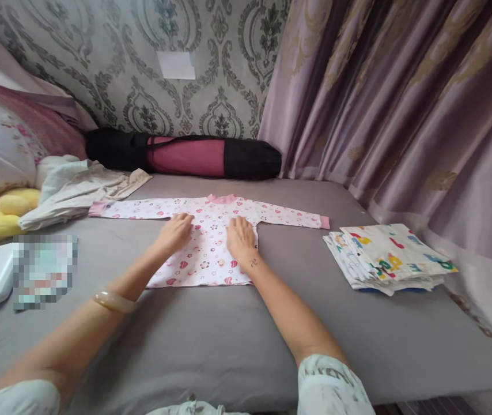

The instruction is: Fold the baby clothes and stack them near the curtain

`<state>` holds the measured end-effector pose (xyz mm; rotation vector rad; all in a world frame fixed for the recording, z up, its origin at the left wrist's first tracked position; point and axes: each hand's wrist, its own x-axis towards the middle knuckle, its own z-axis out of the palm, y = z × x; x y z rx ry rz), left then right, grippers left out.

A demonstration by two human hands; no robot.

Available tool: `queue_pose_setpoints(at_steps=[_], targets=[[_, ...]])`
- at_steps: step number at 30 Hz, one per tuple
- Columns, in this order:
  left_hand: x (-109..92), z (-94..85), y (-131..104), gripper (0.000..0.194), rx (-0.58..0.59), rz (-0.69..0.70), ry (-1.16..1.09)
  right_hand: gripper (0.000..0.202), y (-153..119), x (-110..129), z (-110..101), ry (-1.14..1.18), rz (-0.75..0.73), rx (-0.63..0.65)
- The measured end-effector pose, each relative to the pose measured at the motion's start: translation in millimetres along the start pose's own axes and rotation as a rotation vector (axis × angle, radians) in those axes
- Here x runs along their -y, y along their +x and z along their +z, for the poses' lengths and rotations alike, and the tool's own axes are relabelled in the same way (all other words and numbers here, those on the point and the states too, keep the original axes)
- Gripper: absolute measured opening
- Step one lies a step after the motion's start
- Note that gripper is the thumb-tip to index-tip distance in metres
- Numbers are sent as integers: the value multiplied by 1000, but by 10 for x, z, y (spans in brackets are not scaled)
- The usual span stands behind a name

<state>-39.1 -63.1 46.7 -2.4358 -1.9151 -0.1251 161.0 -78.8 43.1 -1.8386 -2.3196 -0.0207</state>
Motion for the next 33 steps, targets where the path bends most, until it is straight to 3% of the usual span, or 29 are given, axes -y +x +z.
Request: queue_pose_setpoints(at_steps=[3, 5, 8, 12, 16, 19, 27, 30, 33], targets=[[-236, 210, 130, 33, -34, 180, -139, 51, 28, 217, 171, 119, -169, 70], [-300, 350, 175, 34, -51, 161, -177, 56, 27, 262, 264, 155, -182, 125], [-233, 459, 167, 44, -29, 35, -168, 59, 27, 180, 319, 185, -144, 168], [18, 430, 98, 56, -14, -45, -100, 64, 61, -71, 294, 168, -68, 189], [226, 396, 65, 61, 41, -34, -97, 67, 104, -301, 275, 132, 26, 184], [284, 410, 66, 65, 73, -8, -96, 68, 113, -378, 276, 119, 10, 184], [251, 354, 26, 59, 15, 84, -71, 68, 13, -391, 188, 135, -125, 235], [165, 320, -98, 57, 0, 170, -68, 66, -104, -401, 143, 140, -192, 262], [3, 300, -301, 62, 59, 279, -113, 68, -260, -401, 94, 135, -248, 287]])
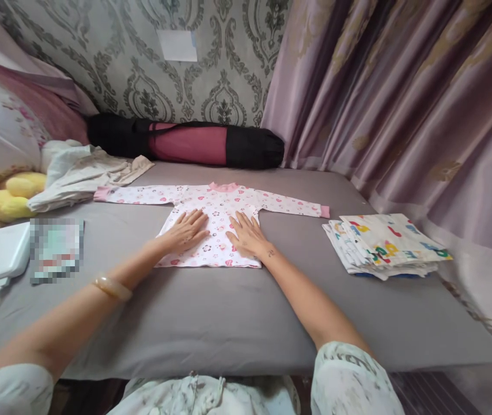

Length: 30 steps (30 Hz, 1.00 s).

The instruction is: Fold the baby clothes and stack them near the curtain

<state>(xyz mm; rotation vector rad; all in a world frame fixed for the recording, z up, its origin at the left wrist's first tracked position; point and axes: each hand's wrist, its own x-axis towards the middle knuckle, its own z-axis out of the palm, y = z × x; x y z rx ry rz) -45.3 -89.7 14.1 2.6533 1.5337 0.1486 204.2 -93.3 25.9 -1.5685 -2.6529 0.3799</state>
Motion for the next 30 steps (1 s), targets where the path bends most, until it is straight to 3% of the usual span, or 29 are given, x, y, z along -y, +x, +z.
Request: queue_pose_setpoints(at_steps=[4, 7, 15, 20, 24, 26, 30], targets=[[-289, -31, -216, 75, 103, 77, -85, 70, -228, 67, -23, -2, -51, 44], [-395, -104, -349, 81, 149, 92, -122, 67, -403, 114, -56, 16, -83, 77], [-396, -175, -591, 68, 174, 89, -184, 56, -847, 221, -103, 81, -132, 115], [-398, -239, -684, 55, 160, 168, -214, 52, -1037, 320, -297, 105, -173, 195], [-388, -261, -465, 42, 40, 200, -288, 46, -835, 471, -424, 94, -271, 145], [-370, -221, -239, 42, -41, 76, -239, 49, -571, 544, -381, 70, -199, 28], [-300, -75, 217, 50, -59, -266, -67, 55, 43, 607, -154, 58, 21, -118]])
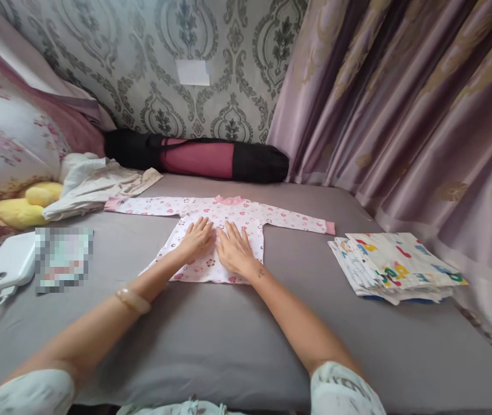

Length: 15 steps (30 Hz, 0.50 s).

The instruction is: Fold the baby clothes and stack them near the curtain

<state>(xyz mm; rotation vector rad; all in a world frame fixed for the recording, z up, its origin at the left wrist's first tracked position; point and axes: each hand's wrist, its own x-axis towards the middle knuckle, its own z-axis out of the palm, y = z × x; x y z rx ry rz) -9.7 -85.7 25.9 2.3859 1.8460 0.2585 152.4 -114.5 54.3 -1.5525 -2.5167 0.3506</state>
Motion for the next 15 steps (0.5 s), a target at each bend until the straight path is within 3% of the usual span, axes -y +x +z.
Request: queue_pose_setpoints(at_steps=[4, 8, 11, 15], targets=[[19, 155, 203, 60, 11, -166, 59, 57, 313, -24, 232, -5, 77, -35], [43, 205, 202, 63, 46, -178, 69, 60, 336, -42, 348, -24, 87, 8], [63, 99, 241, 58, 39, -141, 98, 60, 325, -38, 342, -42, 91, 22], [144, -153, 457, 37, 86, -152, 55, 54, 429, -69, 169, -54, 56, 62]])
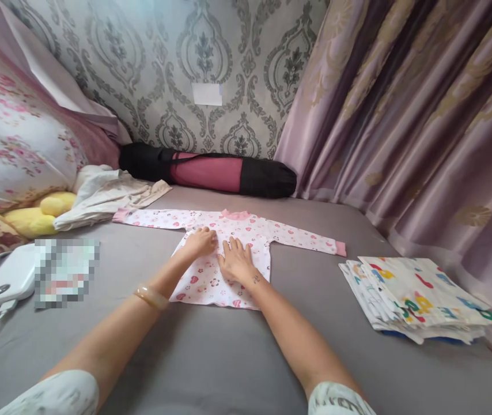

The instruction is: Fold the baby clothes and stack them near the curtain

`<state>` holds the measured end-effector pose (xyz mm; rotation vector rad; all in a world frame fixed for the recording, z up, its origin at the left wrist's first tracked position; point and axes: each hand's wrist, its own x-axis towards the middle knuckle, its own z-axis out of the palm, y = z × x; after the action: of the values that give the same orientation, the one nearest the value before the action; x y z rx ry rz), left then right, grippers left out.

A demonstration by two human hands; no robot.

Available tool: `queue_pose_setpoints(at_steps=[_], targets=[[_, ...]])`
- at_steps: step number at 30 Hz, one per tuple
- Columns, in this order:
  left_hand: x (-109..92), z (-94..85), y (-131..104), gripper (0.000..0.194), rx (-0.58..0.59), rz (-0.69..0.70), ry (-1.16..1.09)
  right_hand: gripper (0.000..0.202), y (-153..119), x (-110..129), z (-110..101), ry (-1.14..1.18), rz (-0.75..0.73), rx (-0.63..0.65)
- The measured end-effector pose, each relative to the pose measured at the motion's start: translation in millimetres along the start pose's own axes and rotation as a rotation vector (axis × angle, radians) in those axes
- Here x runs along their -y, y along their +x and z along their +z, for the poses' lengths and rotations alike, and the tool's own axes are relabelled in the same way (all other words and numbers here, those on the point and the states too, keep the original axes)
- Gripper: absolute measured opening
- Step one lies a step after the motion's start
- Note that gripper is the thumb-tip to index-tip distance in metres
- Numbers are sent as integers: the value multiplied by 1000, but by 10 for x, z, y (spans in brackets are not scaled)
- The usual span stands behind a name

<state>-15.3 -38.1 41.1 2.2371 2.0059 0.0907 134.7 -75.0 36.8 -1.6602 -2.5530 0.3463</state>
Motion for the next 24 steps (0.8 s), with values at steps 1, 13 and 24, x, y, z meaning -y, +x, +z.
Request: queue_pose_setpoints(at_steps=[1, 13, 24], targets=[[23, -46, 68, 35, -14, -29, -25, 49, 55, -22, -56, 0, -5, 3], [134, 464, 405, 65, -214, -172, -24, 66, 697, -330, 152, 23, 348, -169], [116, 334, 388, 63, -152, -148, 40, 52, 683, -426, 42, 9, 313, -243]])
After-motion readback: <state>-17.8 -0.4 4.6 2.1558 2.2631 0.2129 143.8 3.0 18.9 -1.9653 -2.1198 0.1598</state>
